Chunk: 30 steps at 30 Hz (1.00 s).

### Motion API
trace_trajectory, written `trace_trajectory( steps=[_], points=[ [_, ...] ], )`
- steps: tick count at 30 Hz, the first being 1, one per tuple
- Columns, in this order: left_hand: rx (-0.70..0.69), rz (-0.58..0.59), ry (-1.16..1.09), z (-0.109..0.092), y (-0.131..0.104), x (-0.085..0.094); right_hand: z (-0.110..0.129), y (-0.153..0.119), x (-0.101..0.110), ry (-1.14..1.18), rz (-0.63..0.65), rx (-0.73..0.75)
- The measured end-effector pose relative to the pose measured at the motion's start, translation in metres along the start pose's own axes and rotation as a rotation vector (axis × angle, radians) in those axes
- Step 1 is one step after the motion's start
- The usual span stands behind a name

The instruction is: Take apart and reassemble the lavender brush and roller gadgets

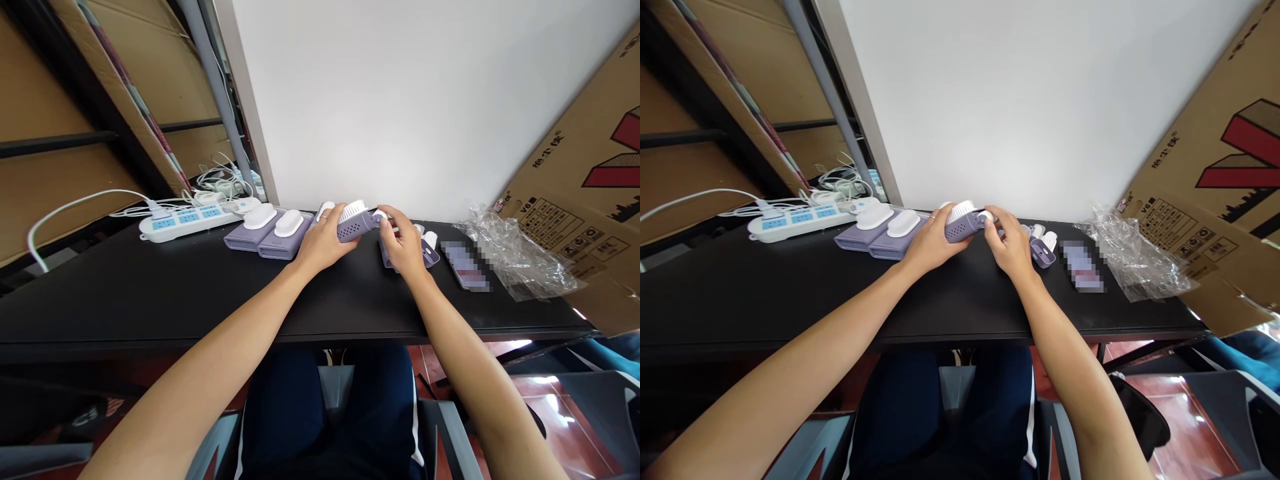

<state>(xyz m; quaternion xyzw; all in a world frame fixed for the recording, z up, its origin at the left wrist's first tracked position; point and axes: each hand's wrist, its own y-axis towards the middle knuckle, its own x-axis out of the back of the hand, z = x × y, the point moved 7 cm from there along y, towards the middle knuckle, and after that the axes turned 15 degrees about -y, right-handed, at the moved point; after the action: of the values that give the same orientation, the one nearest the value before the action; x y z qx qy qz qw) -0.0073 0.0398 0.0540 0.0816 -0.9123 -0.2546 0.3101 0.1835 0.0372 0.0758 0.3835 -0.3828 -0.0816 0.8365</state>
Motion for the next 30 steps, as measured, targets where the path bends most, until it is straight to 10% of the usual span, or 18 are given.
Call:
trace_trajectory(
  steps=[9, 18, 30],
  points=[
    [0.004, -0.009, 0.012, 0.006, 0.002, 0.001, 0.001, 0.004, -0.001, 0.065, 0.072, 0.107],
    [0.016, -0.029, -0.022, 0.009, 0.004, 0.005, -0.046, 0.019, 0.037, -0.046, -0.123, -0.175],
    [0.011, -0.008, -0.008, 0.011, 0.003, 0.003, -0.135, -0.006, 0.049, -0.39, 0.571, -0.527]
  ],
)
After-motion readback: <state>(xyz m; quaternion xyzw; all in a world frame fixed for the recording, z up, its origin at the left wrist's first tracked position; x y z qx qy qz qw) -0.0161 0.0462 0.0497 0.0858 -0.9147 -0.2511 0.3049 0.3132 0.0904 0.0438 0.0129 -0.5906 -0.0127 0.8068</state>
